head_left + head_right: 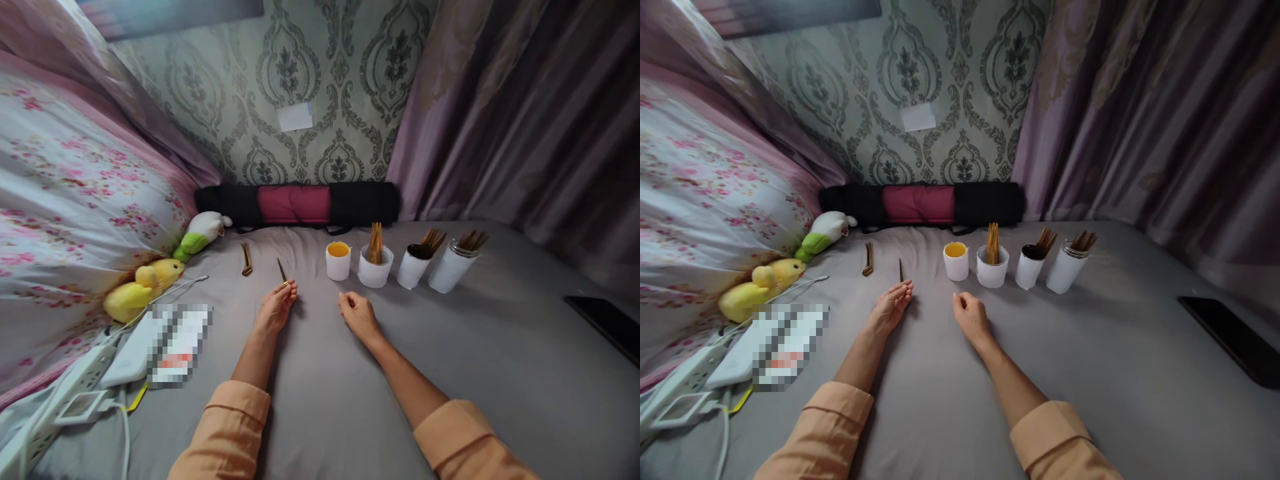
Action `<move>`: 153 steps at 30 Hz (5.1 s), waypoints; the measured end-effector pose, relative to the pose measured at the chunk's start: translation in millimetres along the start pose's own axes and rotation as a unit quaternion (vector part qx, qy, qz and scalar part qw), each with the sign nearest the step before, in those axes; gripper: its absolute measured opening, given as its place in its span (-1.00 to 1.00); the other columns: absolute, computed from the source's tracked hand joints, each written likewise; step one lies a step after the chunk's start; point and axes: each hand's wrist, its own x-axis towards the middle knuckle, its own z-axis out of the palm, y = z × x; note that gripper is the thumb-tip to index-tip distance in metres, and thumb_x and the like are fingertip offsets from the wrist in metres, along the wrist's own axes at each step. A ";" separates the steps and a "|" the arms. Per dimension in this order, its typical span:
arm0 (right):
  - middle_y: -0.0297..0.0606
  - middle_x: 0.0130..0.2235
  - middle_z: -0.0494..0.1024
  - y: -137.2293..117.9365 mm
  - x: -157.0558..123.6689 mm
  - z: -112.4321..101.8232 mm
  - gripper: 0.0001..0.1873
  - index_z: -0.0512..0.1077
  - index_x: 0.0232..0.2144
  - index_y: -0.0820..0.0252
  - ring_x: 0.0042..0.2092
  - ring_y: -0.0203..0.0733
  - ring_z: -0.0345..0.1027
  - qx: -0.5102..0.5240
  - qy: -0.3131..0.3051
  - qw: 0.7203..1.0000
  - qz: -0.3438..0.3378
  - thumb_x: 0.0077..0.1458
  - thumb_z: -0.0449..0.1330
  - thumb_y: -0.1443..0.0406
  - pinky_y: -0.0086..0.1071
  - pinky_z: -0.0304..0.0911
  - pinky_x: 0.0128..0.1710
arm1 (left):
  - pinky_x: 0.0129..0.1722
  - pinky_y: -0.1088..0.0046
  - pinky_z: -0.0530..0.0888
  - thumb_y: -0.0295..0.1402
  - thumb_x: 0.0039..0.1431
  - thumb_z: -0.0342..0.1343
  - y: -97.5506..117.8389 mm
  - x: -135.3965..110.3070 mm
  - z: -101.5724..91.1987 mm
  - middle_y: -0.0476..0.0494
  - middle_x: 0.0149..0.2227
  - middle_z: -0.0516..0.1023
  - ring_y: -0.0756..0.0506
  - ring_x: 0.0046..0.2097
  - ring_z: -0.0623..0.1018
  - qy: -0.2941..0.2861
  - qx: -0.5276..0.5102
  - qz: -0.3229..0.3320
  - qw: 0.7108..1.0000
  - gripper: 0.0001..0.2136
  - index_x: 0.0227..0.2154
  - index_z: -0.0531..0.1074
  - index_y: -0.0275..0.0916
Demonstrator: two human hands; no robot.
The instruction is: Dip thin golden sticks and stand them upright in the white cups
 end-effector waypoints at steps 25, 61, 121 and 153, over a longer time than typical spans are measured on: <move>-0.35 -0.64 0.35 -1.3 -0.7 -0.3 -0.56 0.36 -0.53 0.23 -0.64 -0.36 0.15 0.048 -0.025 0.998 0.028 0.05 -0.05 0.01 -0.50 0.05 -0.63 | -0.54 0.60 0.27 -0.20 -0.03 0.12 -42.3 -60.0 21.7 -0.10 -0.40 0.44 0.11 -0.51 0.35 -0.086 0.194 0.075 0.974 -0.64 -0.20 0.43 -0.33; -0.36 -0.54 0.32 -26.1 -5.5 -11.0 -0.70 0.37 -0.29 0.26 -0.60 -0.43 0.10 0.215 -0.049 0.975 0.036 0.03 0.03 0.15 -0.54 0.04 -0.67 | -0.15 0.44 0.28 -0.42 0.17 -0.16 -46.1 -69.4 6.9 -0.20 -0.21 0.40 -0.08 -0.17 0.37 -0.155 0.585 0.356 0.712 -0.68 -0.08 0.39 -0.11; -0.45 -0.61 0.21 -18.7 -5.7 -9.3 -0.74 0.36 -0.35 0.21 -0.62 -0.44 0.03 0.209 -0.017 0.978 0.009 0.07 0.04 0.14 -0.55 -0.02 -0.67 | -0.64 0.61 0.26 -0.50 -0.08 -0.05 -50.0 -74.8 24.1 -0.10 -0.44 0.45 0.11 -0.59 0.34 -0.183 0.328 0.008 0.927 -0.64 -0.14 0.33 -0.40; -0.41 -0.57 0.24 -22.2 -3.1 -19.6 -0.62 0.39 -0.31 0.22 -0.61 -0.42 0.04 0.173 0.023 0.984 0.027 0.05 0.01 0.04 -0.53 -0.03 -0.66 | -0.63 0.60 0.24 -0.33 -0.06 0.13 -51.8 -73.5 17.3 -0.12 -0.43 0.45 0.11 -0.57 0.36 -0.214 0.166 -0.108 0.956 -0.62 -0.15 0.30 -0.39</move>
